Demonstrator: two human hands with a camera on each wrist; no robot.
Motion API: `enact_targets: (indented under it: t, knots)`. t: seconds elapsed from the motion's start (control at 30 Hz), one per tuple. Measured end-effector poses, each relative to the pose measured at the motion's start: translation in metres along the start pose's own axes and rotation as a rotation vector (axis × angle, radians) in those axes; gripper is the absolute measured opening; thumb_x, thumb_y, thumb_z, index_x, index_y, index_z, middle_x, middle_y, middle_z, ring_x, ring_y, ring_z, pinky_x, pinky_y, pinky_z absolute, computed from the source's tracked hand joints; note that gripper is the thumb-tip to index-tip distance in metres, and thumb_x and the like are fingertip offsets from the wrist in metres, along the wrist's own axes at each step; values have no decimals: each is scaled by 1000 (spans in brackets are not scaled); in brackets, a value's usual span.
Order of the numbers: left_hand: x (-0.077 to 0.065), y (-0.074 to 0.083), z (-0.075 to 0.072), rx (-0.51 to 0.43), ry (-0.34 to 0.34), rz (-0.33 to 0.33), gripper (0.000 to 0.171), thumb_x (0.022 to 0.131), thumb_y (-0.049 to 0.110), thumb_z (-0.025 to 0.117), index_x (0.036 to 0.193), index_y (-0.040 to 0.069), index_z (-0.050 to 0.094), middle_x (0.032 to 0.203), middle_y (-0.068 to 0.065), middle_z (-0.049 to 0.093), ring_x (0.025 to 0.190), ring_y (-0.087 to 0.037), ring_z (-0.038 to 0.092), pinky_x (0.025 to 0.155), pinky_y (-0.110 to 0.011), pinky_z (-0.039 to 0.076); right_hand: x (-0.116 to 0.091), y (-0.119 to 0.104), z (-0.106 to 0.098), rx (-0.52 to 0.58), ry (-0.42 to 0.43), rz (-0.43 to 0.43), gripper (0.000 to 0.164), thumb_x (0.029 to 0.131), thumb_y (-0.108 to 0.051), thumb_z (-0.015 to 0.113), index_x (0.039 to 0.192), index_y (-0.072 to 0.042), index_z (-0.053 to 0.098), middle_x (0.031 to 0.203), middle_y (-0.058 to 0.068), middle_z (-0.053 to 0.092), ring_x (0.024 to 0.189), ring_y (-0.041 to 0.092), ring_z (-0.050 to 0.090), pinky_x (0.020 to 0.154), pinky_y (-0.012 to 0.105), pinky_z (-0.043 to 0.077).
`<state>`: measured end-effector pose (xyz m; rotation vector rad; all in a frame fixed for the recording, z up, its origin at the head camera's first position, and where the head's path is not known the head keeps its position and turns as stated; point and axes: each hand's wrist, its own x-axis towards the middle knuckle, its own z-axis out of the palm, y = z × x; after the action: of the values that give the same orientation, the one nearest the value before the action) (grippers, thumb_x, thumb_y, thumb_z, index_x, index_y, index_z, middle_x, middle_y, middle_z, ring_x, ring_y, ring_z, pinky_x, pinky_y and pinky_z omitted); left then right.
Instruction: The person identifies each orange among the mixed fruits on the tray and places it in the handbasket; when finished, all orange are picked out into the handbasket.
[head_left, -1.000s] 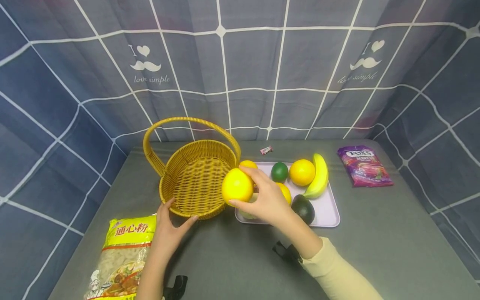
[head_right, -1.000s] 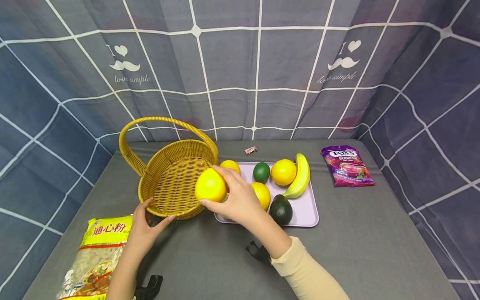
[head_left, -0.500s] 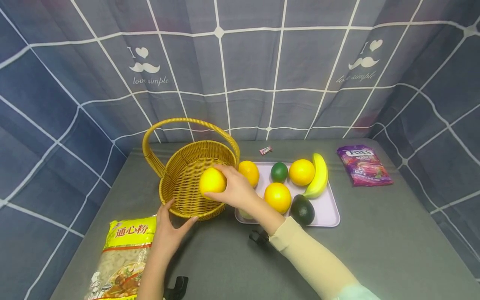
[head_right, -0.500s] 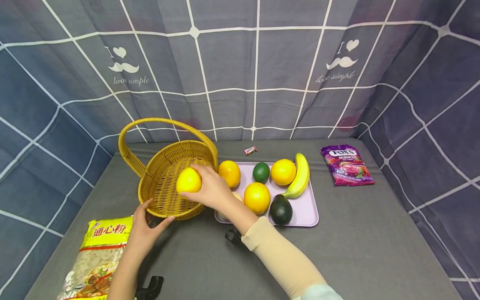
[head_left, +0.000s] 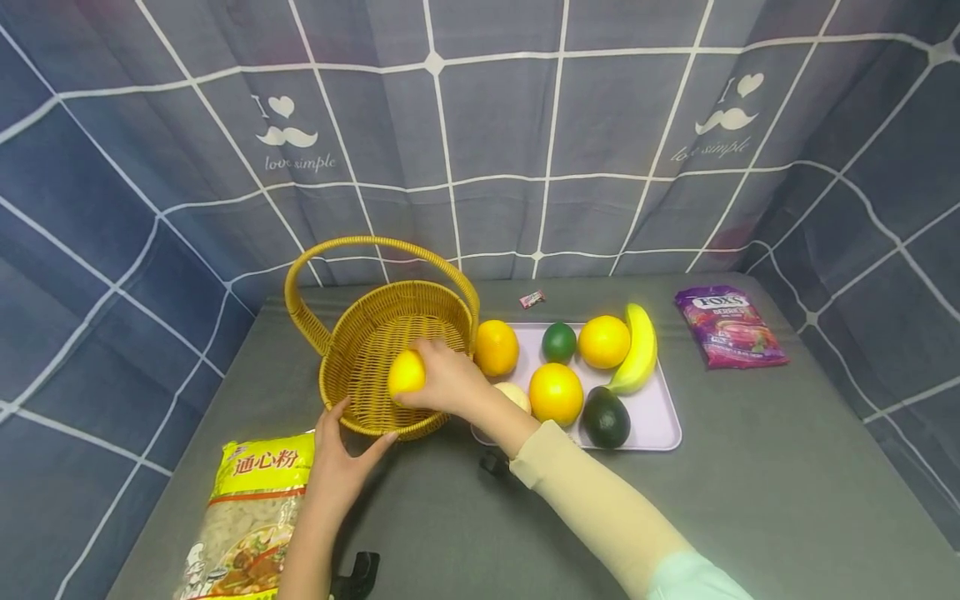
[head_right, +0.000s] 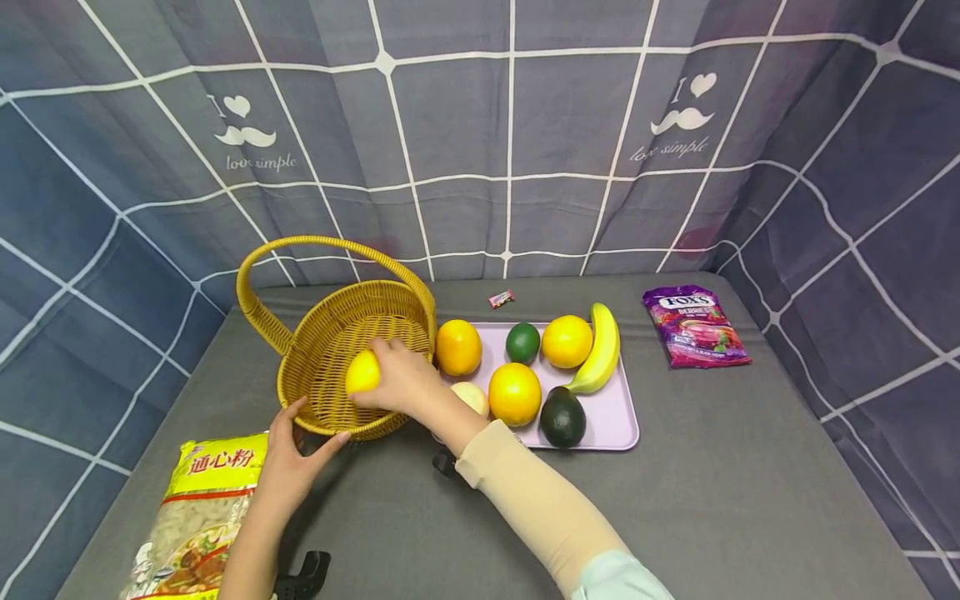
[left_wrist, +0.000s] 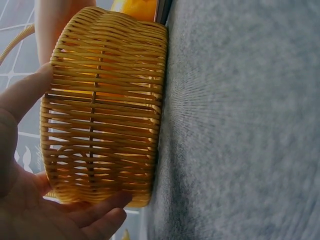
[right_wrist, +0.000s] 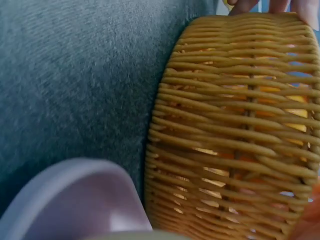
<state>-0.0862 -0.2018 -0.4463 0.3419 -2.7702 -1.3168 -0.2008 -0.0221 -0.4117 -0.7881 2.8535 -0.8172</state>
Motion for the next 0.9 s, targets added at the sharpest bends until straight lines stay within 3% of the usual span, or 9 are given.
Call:
enact_targets:
  t: [0.3, 0.7, 0.9]
  knots:
    - [1, -1, 0, 12, 2, -4, 99, 81, 50, 74, 151, 6, 20, 156, -25, 7, 140, -45, 16, 107, -63, 24, 1, -4, 8, -121, -53, -13, 76, 73, -56, 74, 132, -14, 51, 108, 6, 58, 74, 17, 56, 57, 29, 48]
    - [1, -2, 1, 11, 5, -4, 100, 81, 51, 74, 152, 6, 20, 156, -25, 6, 139, -46, 18, 106, -64, 25, -2, -7, 7, -176, -55, -15, 77, 73, -58, 73, 132, -14, 51, 109, 5, 58, 79, 17, 56, 62, 31, 50]
    - [0, -1, 1, 7, 5, -6, 99, 81, 51, 74, 151, 6, 20, 156, -25, 7, 139, -46, 19, 107, -62, 26, -8, -6, 4, -150, -13, -29, 77, 74, -59, 73, 135, -17, 51, 119, 5, 58, 96, 20, 58, 74, 34, 52]
